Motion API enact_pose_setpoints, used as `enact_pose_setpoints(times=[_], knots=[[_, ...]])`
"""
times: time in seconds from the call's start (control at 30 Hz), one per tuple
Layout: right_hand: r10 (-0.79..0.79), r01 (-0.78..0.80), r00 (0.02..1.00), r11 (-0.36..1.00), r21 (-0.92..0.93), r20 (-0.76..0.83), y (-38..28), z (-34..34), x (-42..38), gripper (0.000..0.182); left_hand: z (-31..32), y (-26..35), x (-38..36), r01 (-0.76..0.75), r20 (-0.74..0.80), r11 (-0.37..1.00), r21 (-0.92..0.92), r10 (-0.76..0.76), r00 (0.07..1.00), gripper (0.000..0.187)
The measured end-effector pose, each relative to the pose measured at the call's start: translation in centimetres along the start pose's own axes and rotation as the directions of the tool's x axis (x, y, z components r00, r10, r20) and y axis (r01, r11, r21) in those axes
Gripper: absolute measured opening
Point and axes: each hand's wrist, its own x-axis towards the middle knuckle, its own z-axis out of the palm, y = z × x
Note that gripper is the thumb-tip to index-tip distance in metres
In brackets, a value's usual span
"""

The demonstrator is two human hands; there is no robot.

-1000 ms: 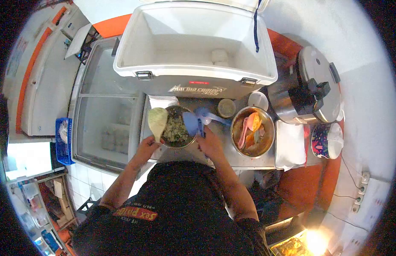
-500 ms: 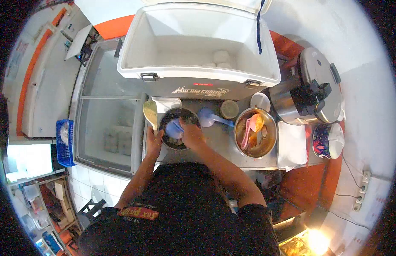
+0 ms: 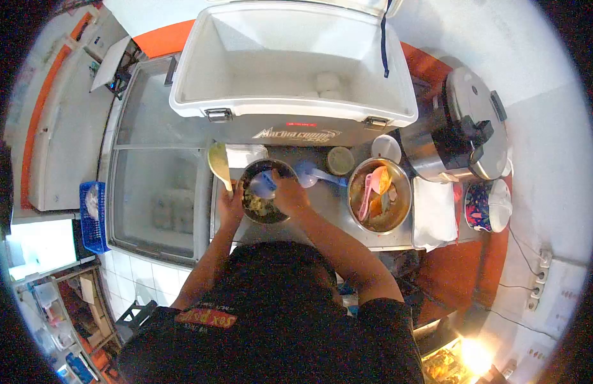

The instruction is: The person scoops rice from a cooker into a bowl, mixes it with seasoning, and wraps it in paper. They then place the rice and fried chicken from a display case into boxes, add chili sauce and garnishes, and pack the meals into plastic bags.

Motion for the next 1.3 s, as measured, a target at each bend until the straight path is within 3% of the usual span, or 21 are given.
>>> enact_pose_setpoints(times=[0.07, 0.17, 0.3, 0.37, 0.47, 0.57, 0.63, 0.7, 0.73, 0.8, 0.83, 0.87, 0.9, 0.93, 1.0, 1.03, 1.1, 1.13, 1.2, 1.23, 1.3], knots=[[-0.103, 0.097, 0.987, 0.994, 0.051, 0.127, 0.8, 1.7, -0.6, 0.069, 0.7, 1.3, 0.0, -0.087, -0.142, 0.99, 0.107, 0.101, 0.985, 0.017], [-0.265, 0.262, 0.963, 0.963, 0.061, 0.041, 2.8, 2.5, -1.2, 0.071, 1.2, 0.2, -0.2, -0.146, -0.185, 0.973, 0.176, 0.179, 0.966, 0.016], [-0.108, 0.113, 0.992, 0.991, 0.067, -0.067, 0.9, -1.4, -2.0, 0.073, 1.2, 1.7, -1.5, -0.081, -0.058, 0.969, 0.232, 0.096, 0.994, 0.015], [-0.041, 0.04, 0.999, 0.997, 0.065, 0.009, 1.8, 0.2, -1.4, 0.073, 1.6, 2.0, -1.1, -0.19, -0.031, 0.963, 0.191, 0.199, 0.979, 0.015], [-0.068, 0.072, 0.996, 0.995, 0.067, -0.063, 3.9, 2.5, -2.3, 0.068, 1.8, 1.7, -0.6, -0.295, -0.108, 0.94, 0.172, 0.316, 0.943, 0.014], [-0.048, 0.074, 0.982, 0.988, 0.139, -0.183, 3.6, 0.9, -2.6, 0.063, 1.6, 3.0, -1.5, -0.275, -0.04, 0.903, 0.33, 0.304, 0.952, 0.015], [-0.009, 0.05, 0.959, 0.989, 0.139, -0.284, 3.7, 1.1, -2.7, 0.061, 2.1, 2.2, -1.6, -0.257, -0.045, 0.917, 0.304, 0.284, 0.958, 0.016], [0.127, -0.122, 0.99, 0.99, 0.077, -0.065, 3.7, 2.4, -2.8, 0.055, 2.5, 1.7, -1.4, -0.246, -0.057, 0.93, 0.274, 0.271, 0.961, 0.016], [0.124, -0.119, 0.99, 0.99, 0.073, -0.068, 4.4, 2.5, -2.7, 0.055, 2.6, 1.5, -1.3, -0.292, -0.057, 0.924, 0.248, 0.315, 0.947, 0.017], [0.116, -0.304, 0.927, 0.789, 0.534, 0.357, 2.4, -1.3, -4.3, 0.054, 2.6, 1.3, -1.5, -0.328, -0.061, 0.917, 0.227, 0.35, 0.935, 0.017], [0.116, -0.308, 0.925, 0.786, 0.536, 0.362, 2.9, -0.3, -3.8, 0.054, 2.5, 1.3, -1.6, -0.317, -0.061, 0.924, 0.215, 0.336, 0.94, 0.016], [0.089, -0.093, 0.996, 0.877, 0.471, 0.031, 3.7, 1.2, -2.8, 0.051, 2.6, 1.5, -1.5, -0.308, -0.06, 0.93, 0.201, 0.325, 0.944, 0.016], [0.017, 0.085, 0.956, 0.94, 0.331, -0.294, 3.8, 1.8, -2.4, 0.048, 2.6, 2.1, -1.7, -0.304, -0.052, 0.93, 0.204, 0.321, 0.946, 0.016], [0.028, 0.077, 0.955, 0.939, 0.336, -0.295, 4.0, 2.2, -2.2, 0.048, 2.9, 2.8, -1.9, -0.319, -0.073, 0.919, 0.231, 0.343, 0.937, 0.014], [0.126, -0.085, 0.964, 0.981, 0.176, -0.234, 3.8, 2.0, -1.6, 0.045, 3.2, 2.2, -1.6, -0.34, -0.086, 0.905, 0.256, 0.371, 0.925, 0.012], [0.13, -0.087, 0.962, 0.979, 0.182, -0.239, 4.0, 2.9, -1.5, 0.045, 3.1, 0.7, -1.1, -0.29, -0.096, 0.948, 0.134, 0.304, 0.948, 0.014], [0.144, -0.154, 0.988, 0.967, 0.201, 0.062, 4.4, 5.0, -1.0, 0.047, 2.7, 0.2, -0.3, -0.236, -0.1, 0.972, 0.012, 0.236, 0.967, 0.017], [0.144, -0.154, 0.987, 0.967, 0.204, 0.064, 4.5, 5.4, -0.7, 0.047, 2.3, 0.4, -0.3, -0.192, -0.096, 0.981, 0.012, 0.193, 0.977, 0.016], [0.314, -0.432, 0.9, 0.728, 0.532, 0.302, 3.6, 4.6, -0.5, 0.052, 1.6, 1.4, -0.5, -0.148, -0.077, 0.989, 0.019, 0.149, 0.986, 0.015], [0.318, -0.435, 0.899, 0.721, 0.539, 0.301, 2.7, 4.6, -0.5, 0.052, 1.2, 1.9, -0.4, -0.151, -0.038, 0.986, 0.066, 0.154, 0.987, 0.013], [0.17, -0.103, 0.964, 0.948, 0.3, -0.203, 0.7, 4.9, -0.7, 0.053, 1.1, 2.1, -0.3, -0.156, 0.006, 0.981, 0.118, 0.157, 0.988, 0.011]])
